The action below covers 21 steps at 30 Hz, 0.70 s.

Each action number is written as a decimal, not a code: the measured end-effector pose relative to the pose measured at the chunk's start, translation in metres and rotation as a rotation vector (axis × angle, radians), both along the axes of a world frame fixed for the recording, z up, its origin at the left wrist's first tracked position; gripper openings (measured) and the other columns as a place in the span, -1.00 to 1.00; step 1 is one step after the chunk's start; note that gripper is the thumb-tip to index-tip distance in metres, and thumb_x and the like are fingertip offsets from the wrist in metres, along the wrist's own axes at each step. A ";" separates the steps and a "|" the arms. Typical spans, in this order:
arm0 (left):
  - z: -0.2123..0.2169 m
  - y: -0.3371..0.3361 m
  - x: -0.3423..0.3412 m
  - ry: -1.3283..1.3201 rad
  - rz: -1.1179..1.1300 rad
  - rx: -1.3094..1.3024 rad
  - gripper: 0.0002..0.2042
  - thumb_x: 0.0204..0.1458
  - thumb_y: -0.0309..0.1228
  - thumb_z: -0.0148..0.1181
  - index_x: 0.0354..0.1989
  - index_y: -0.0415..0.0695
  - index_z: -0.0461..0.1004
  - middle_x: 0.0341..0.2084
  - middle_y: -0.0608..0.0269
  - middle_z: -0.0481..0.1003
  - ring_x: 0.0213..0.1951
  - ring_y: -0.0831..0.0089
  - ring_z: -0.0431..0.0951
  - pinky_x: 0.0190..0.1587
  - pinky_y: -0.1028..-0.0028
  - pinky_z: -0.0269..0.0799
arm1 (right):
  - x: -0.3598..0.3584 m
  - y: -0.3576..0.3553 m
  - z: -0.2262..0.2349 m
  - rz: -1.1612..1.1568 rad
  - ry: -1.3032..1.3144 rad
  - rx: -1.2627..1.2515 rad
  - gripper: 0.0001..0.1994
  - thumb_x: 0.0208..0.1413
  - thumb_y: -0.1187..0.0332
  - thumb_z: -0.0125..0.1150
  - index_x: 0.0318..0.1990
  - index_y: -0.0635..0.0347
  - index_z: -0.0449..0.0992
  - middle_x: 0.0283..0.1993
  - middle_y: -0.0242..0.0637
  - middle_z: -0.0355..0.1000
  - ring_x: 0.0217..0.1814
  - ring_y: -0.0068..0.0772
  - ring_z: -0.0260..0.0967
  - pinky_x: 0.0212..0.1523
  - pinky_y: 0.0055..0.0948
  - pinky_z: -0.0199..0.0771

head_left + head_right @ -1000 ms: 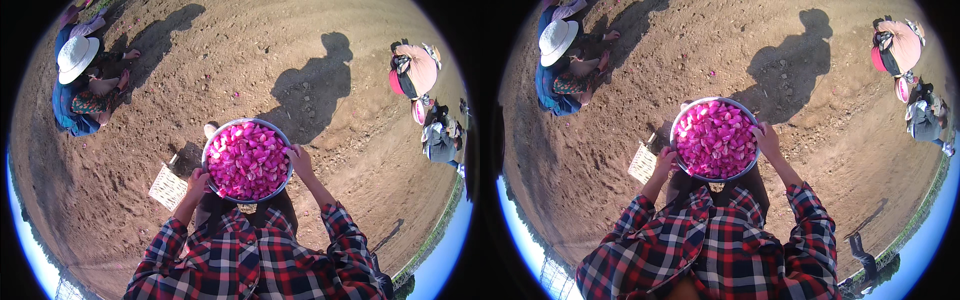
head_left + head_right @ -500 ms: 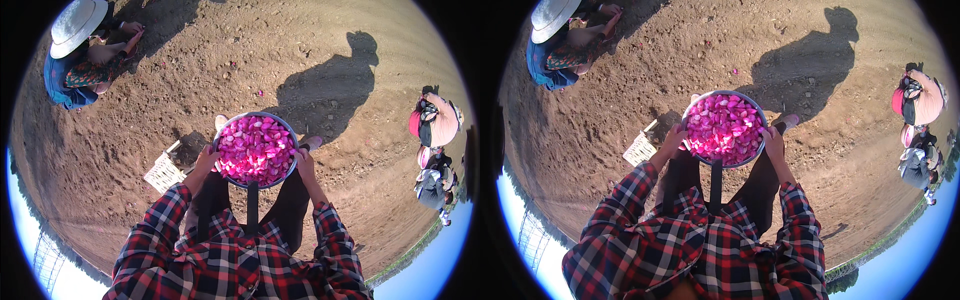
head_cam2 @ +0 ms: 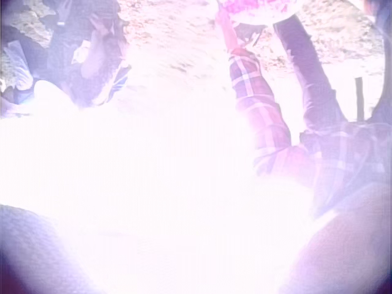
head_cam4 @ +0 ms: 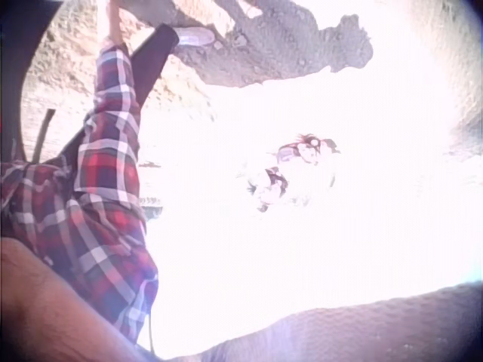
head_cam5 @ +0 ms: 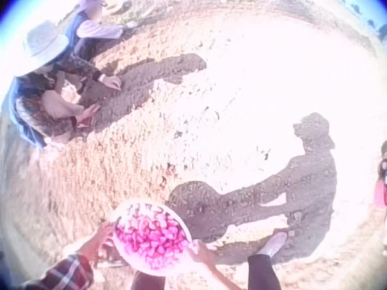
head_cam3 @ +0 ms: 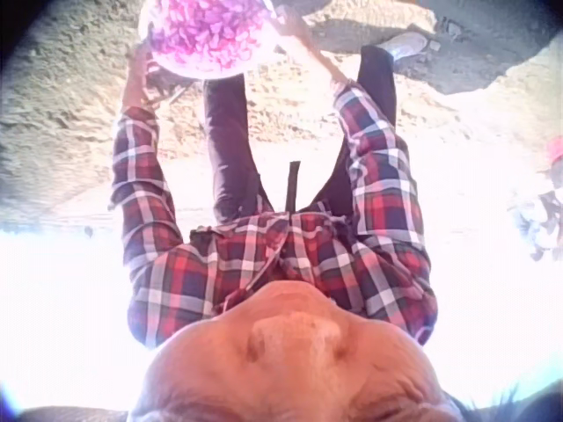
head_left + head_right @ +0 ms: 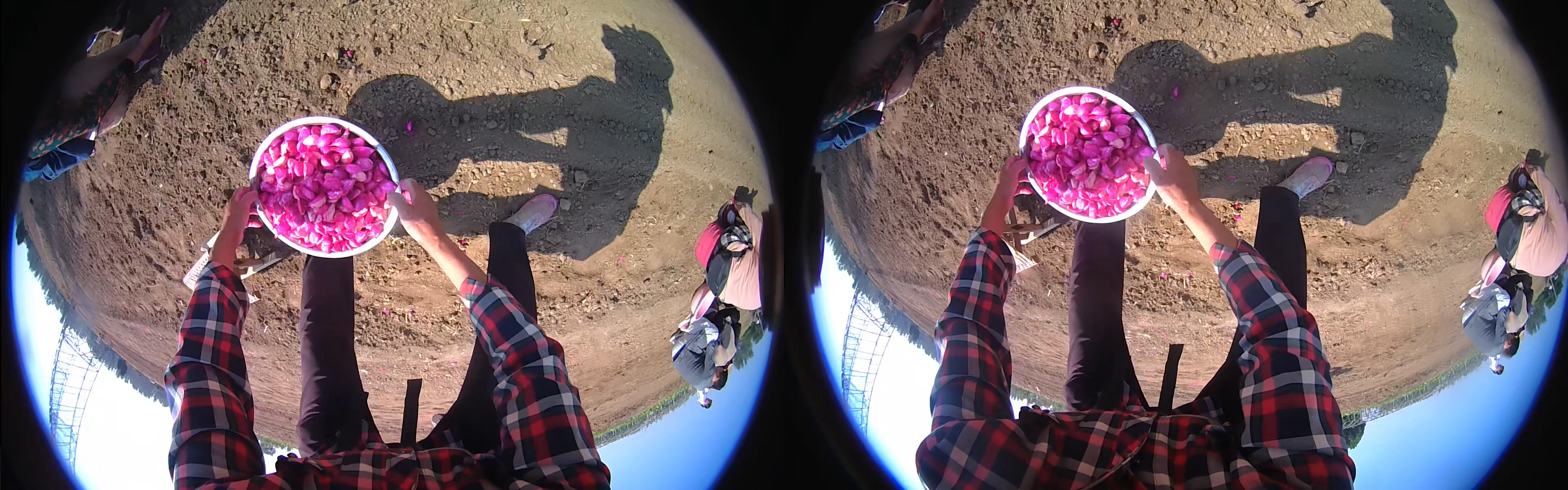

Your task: The person collects bright pink flower petals from the soil in a field, placing them into a metal bowl. They then transfer the petals from the bowl into a white plastic crate and continue gathering more petals from the ground.

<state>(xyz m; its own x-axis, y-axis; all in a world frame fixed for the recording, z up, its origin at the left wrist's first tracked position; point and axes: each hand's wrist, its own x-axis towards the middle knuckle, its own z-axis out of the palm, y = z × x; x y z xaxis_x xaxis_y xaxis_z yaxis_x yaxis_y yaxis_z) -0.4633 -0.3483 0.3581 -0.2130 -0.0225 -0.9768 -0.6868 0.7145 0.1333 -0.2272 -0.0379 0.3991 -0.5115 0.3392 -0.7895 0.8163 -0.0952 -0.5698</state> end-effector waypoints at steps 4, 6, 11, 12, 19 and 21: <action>-0.034 0.009 -0.037 0.034 -0.081 -0.009 -0.60 0.03 -0.14 0.04 0.00 -0.09 0.34 -0.23 0.24 0.45 -0.28 0.38 0.51 -0.43 0.32 0.51 | -0.025 -0.014 -0.047 -0.136 0.041 -0.087 -0.73 0.01 0.19 0.12 -0.31 0.26 0.44 -0.40 -0.13 0.41 -0.34 -0.17 0.37 -0.28 -0.28 0.37; -0.049 0.009 -0.046 0.091 -0.107 -0.002 -0.54 0.04 -0.15 0.04 0.09 -0.10 0.31 -0.14 0.17 0.44 -0.15 0.32 0.48 -0.35 0.29 0.52 | -0.042 -0.012 -0.068 -0.137 -0.008 -0.076 -0.73 0.00 0.23 0.13 -0.26 0.26 0.45 -0.36 -0.14 0.44 -0.33 -0.26 0.40 -0.28 -0.33 0.38; -0.054 -0.078 -0.058 0.269 -0.254 0.151 -0.52 0.04 -0.17 0.05 0.13 -0.09 0.32 -0.04 0.15 0.42 -0.03 0.26 0.43 -0.19 0.32 0.48 | -0.068 -0.003 -0.081 -0.133 -0.066 -0.283 -0.70 0.07 0.25 0.08 -0.08 0.19 0.41 -0.25 -0.29 0.43 -0.19 -0.50 0.40 -0.34 -0.46 0.41; -0.048 -0.109 -0.058 0.244 -0.307 -0.032 -0.55 0.02 -0.21 0.07 0.11 -0.08 0.34 -0.04 0.14 0.43 -0.04 0.24 0.45 -0.10 0.32 0.43 | -0.068 -0.003 -0.079 -0.116 -0.109 -0.280 -0.69 0.08 0.25 0.08 -0.04 0.18 0.39 -0.20 -0.30 0.43 -0.16 -0.50 0.39 -0.33 -0.46 0.42; 0.051 -0.246 0.021 0.433 -0.821 -0.497 -0.48 -0.12 -0.37 0.15 0.11 -0.02 0.28 0.04 -0.02 0.30 0.04 0.01 0.36 0.02 0.15 0.33 | -0.029 -0.009 -0.052 -0.068 -0.246 -0.258 -0.59 0.13 0.24 0.01 0.08 0.28 0.33 -0.09 -0.26 0.41 -0.14 -0.47 0.42 -0.32 -0.51 0.45; 0.060 -0.245 0.042 0.402 -0.998 -0.518 -0.37 -0.15 -0.40 0.17 0.20 0.00 0.18 0.12 0.00 0.22 0.12 0.04 0.28 0.10 0.15 0.25 | -0.007 -0.010 -0.039 -0.069 -0.287 -0.235 -0.62 0.13 0.25 0.01 0.06 0.26 0.36 -0.09 -0.21 0.42 -0.19 -0.44 0.44 -0.35 -0.52 0.46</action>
<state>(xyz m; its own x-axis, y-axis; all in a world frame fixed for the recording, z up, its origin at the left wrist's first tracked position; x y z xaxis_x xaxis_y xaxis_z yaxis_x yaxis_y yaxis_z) -0.4215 -0.5938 0.4178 -0.6490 -0.0451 -0.7595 0.2273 0.9412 -0.2501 -0.2344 -0.0481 0.3597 -0.2408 0.1573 -0.9577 0.9265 -0.2568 -0.2751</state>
